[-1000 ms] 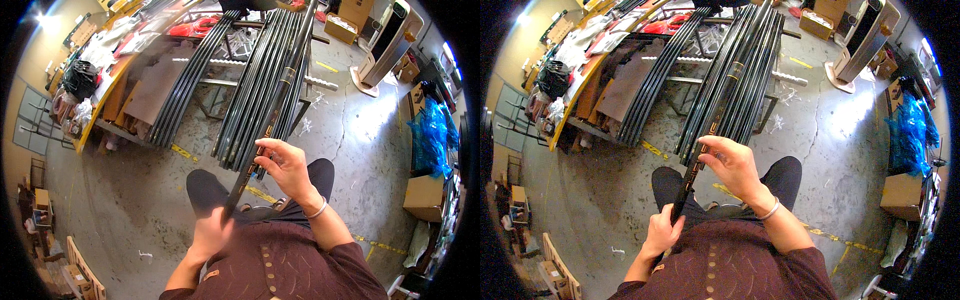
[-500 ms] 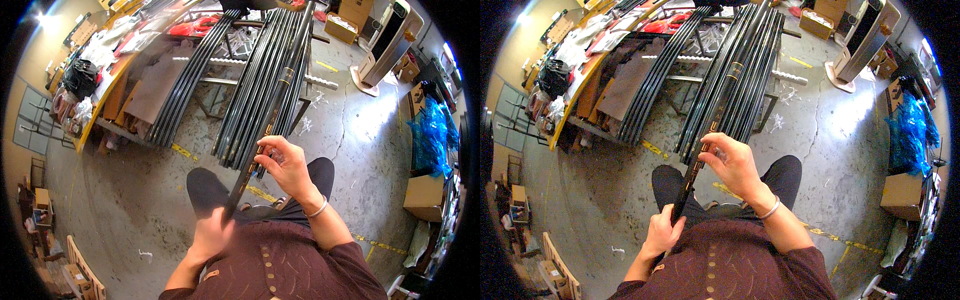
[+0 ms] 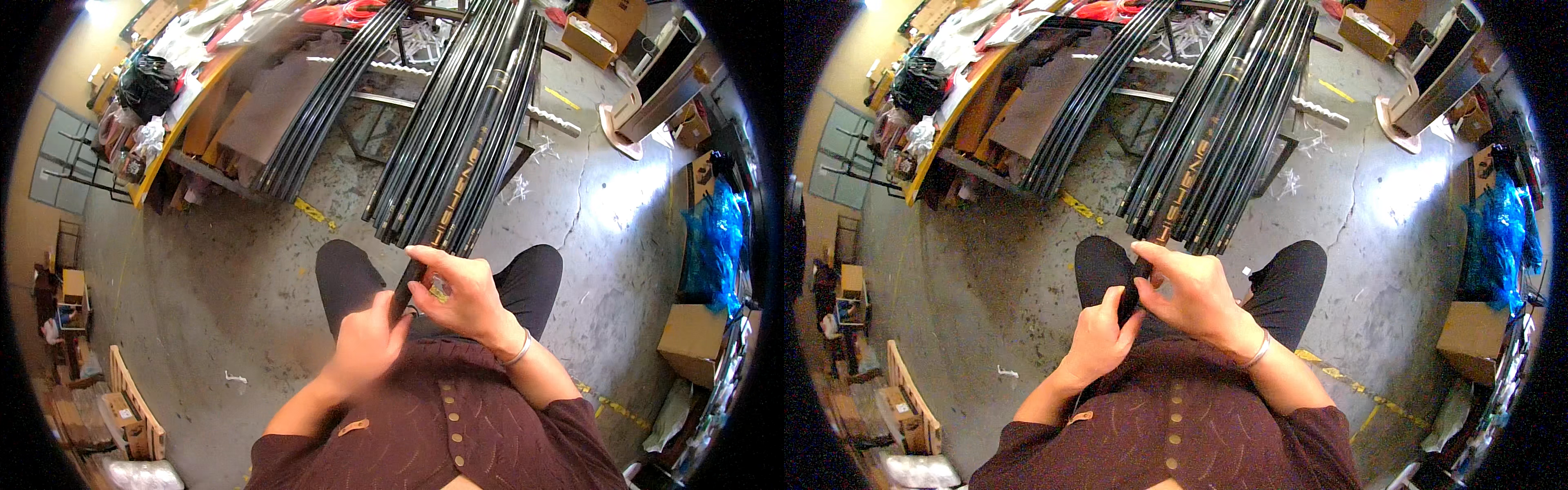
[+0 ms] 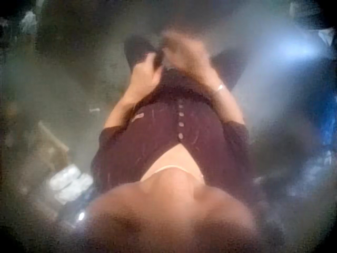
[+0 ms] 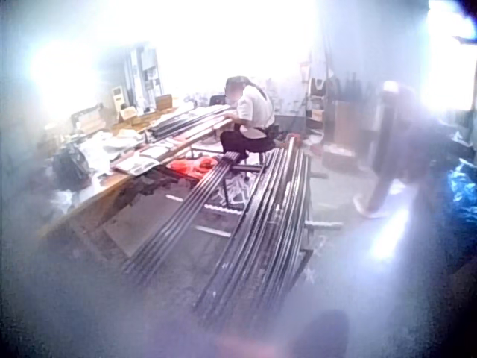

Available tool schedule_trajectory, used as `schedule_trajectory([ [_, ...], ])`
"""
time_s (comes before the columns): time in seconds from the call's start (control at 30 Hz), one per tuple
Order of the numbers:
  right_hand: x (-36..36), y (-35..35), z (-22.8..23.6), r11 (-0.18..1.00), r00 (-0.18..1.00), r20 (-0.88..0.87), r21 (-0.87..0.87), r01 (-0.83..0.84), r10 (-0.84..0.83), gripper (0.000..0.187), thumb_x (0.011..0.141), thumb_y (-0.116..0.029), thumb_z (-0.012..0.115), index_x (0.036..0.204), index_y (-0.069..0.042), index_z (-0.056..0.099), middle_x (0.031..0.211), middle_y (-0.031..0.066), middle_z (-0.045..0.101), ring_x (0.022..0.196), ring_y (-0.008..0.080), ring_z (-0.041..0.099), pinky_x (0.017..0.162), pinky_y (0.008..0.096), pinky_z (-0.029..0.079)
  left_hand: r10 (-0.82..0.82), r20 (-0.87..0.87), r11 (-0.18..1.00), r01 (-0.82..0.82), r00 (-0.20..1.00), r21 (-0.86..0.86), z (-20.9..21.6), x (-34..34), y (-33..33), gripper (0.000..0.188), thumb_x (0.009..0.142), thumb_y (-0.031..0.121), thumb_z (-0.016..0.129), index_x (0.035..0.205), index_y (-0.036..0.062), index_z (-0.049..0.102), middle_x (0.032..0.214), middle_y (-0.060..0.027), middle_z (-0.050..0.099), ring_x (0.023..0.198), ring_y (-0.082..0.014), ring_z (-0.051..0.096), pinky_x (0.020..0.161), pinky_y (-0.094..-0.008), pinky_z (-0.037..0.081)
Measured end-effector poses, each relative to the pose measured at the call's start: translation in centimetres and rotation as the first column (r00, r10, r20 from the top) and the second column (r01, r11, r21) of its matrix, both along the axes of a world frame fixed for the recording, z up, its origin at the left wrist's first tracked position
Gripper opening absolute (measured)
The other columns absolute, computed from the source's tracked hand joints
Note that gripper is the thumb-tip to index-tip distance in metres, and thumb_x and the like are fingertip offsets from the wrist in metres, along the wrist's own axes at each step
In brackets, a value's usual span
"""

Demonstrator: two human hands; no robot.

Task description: The person picks up long black poles from a rack and wipes them with a small white cloth. They rotate the poles to clean different sections and then place them back on the rack, repeating this process for several poles.

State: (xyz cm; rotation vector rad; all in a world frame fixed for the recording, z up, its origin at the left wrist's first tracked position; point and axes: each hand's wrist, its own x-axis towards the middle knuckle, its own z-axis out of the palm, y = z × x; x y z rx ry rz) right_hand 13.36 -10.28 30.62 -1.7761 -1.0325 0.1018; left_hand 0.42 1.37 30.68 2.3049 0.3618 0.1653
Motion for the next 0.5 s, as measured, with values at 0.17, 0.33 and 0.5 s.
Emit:
schedule_trajectory([
  [0.17, 0.4, 0.33, -0.04, 1.0, 1.0, -0.002, 0.014, 0.002, -0.002, 0.03, 0.068, -0.004, 0.065, 0.098, -0.005, 0.059, 0.066, 0.0127, 0.061, 0.057, 0.0248, 0.063, 0.053, 0.0338, 0.05, -0.056, 0.053, 0.988, 0.048, 0.997, 0.148, -0.1, 0.17, 0.05, 0.021, 0.08, 0.011, 0.063, 0.094, 0.0025, 0.049, 0.064, -0.0179, 0.057, 0.056, -0.0364, 0.059, 0.049, -0.0429, 0.045],
  [0.33, 0.7, 0.42, -0.74, 1.0, 0.996, 0.085, -0.003, 0.012, -0.012, 0.029, 0.066, -0.001, 0.064, 0.095, -0.004, 0.061, 0.061, 0.0084, 0.058, 0.052, 0.0193, 0.06, 0.05, 0.0265, 0.048, -0.052, 0.066, 0.989, 0.042, 0.997, 0.139, -0.3, 0.12, 0.06, 0.022, 0.079, 0.011, 0.064, 0.091, 0.002, 0.048, 0.06, -0.0175, 0.056, 0.053, -0.0361, 0.058, 0.046, -0.0421, 0.044],
  [0.5, 0.46, 0.57, -0.31, 0.996, 1.0, -0.005, 0.094, 0.001, -0.001, 0.03, 0.066, -0.001, 0.063, 0.095, -0.005, 0.061, 0.06, 0.0093, 0.056, 0.05, 0.019, 0.059, 0.05, 0.027, 0.047, -0.059, 0.066, 0.985, 0.047, 0.996, 0.165, -0.17, 0.2, 0.15, 0.021, 0.079, 0.011, 0.064, 0.09, 0.0021, 0.048, 0.06, -0.0171, 0.056, 0.053, -0.0359, 0.058, 0.047, -0.0423, 0.044],
])
